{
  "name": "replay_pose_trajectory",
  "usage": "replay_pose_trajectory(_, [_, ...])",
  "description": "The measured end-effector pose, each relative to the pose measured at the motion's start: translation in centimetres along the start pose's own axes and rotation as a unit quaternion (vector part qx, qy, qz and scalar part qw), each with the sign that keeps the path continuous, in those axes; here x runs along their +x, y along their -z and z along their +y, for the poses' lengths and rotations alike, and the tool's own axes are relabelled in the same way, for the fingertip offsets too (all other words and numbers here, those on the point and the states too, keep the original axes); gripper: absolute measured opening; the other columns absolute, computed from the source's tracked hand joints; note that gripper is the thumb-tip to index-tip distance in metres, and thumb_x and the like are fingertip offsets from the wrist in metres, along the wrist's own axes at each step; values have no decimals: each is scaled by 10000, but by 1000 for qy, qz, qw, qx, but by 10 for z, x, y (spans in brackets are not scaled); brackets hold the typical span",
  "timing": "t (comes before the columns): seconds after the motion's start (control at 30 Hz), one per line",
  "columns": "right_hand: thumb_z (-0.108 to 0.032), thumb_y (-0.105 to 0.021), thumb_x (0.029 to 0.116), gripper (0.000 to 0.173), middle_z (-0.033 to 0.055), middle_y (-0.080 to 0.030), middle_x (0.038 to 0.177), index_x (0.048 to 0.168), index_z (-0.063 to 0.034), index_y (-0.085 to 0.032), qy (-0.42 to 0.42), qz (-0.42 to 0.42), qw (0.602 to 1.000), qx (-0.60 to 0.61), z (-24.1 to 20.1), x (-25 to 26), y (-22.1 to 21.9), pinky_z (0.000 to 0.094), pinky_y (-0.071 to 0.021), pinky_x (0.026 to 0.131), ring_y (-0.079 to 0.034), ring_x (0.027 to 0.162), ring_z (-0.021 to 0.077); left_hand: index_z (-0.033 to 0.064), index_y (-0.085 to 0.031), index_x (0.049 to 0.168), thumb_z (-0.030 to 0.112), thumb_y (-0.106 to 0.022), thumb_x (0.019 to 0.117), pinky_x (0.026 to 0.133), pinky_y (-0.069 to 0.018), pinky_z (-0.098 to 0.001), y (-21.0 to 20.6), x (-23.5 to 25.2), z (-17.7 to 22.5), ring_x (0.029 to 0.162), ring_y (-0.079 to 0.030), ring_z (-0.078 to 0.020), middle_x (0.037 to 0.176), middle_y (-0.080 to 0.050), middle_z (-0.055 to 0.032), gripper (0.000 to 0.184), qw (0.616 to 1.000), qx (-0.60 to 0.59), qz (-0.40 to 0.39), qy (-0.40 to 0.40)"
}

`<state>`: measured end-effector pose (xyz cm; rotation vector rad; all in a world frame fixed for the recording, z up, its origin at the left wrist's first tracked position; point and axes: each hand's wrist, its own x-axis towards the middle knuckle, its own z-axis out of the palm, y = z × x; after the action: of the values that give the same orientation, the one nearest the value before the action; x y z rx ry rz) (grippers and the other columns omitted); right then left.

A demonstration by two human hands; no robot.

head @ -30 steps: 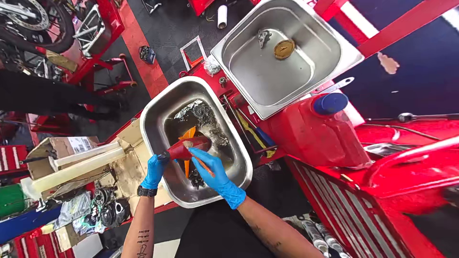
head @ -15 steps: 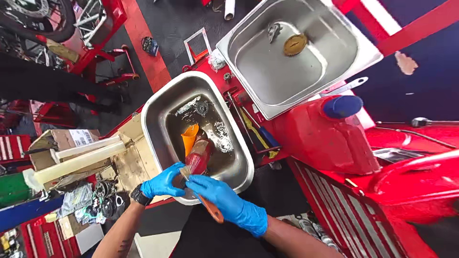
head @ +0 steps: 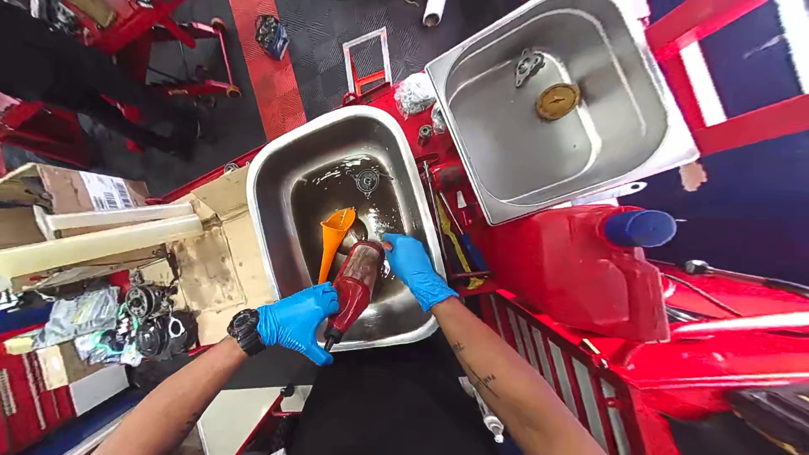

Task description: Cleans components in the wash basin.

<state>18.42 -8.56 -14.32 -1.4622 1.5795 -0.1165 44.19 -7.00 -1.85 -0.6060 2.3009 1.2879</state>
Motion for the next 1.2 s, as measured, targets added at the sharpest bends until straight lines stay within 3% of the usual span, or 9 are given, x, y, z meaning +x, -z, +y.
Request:
replay_pose_trajectory(0.13, [-204,-563,1031,315,141,-738,1196,1268,-66,-718,28,76,985,150,-3,-49,-10,433,-533,1023,-698,1139,242,-46,-657,1102,661,-803,669,1152,-366,-478,1,-4,-9,1272,-533,-411,1233,-629,-254,841,999,-39,16,-10])
replay_pose_trajectory(0.27, [-106,-590,1020,291,132,-709,1291,1259,9,-709,233,125,922,283,-7,-93,-20,342,-526,1103,-661,1240,166,-30,-662,1099,677,-798,660,1153,-369,-472,-6,-10,-19,1272,-535,-400,1235,-634,-241,843,998,-56,29,-16])
replay_pose_trajectory(0.53, [-176,-647,980,224,34,-758,1095,1143,-56,-744,71,37,934,347,-3,-58,15,296,-591,911,-712,995,79,-21,-659,1098,673,-834,615,1172,-355,-481,-16,-17,-20,1268,-542,-400,1220,-639,-230,863,999,-32,18,-17])
replay_pose_trajectory(0.63, [-113,-665,973,176,72,-763,1038,1101,-15,-735,62,10,911,408,-10,-48,29,330,-648,833,-748,900,143,-11,-659,1103,675,-837,602,1174,-361,-479,-22,-22,-26,1287,-540,-400,1233,-641,-228,868,999,-17,24,-17])
replay_pose_trajectory(0.73, [-176,-625,992,231,55,-760,1090,1146,-57,-751,92,96,956,262,-13,-26,15,291,-581,920,-716,996,94,-16,-656,1122,655,-853,600,1195,-332,-473,-26,-27,-31,1324,-514,-400,1266,-629,-232,872,999,-38,16,-9])
replay_pose_trajectory(0.83, [-37,-568,973,337,173,-694,1305,1281,-19,-704,139,229,961,67,-4,39,-4,456,-521,1066,-665,1230,294,-20,-650,1121,661,-829,624,1178,-343,-472,-24,-26,-34,1319,-507,-398,1268,-622,-234,862,997,-70,38,-21])
replay_pose_trajectory(0.93, [-6,-561,948,356,215,-681,1292,1279,-3,-692,103,151,983,0,3,51,-9,551,-507,1036,-654,1211,375,-24,-651,1134,664,-809,647,1176,-344,-475,-20,-26,-33,1336,-496,-397,1290,-617,-237,858,994,-95,53,-21])
replay_pose_trajectory(1.07, [-190,-637,995,248,50,-758,1137,1185,-75,-747,109,45,969,219,-3,-11,24,283,-570,965,-709,1046,82,-31,-654,1121,679,-794,662,1174,-342,-479,-15,-22,-34,1309,-514,-404,1263,-628,-240,857,995,-86,50,-31])
replay_pose_trajectory(1.2, [-183,-652,981,232,23,-763,1119,1166,-92,-758,131,-24,965,225,-9,-27,42,274,-572,946,-708,1018,50,-24,-660,1100,667,-807,657,1127,-389,-485,-6,-17,-30,1250,-540,-401,1215,-637,-230,834,997,-58,34,-39])
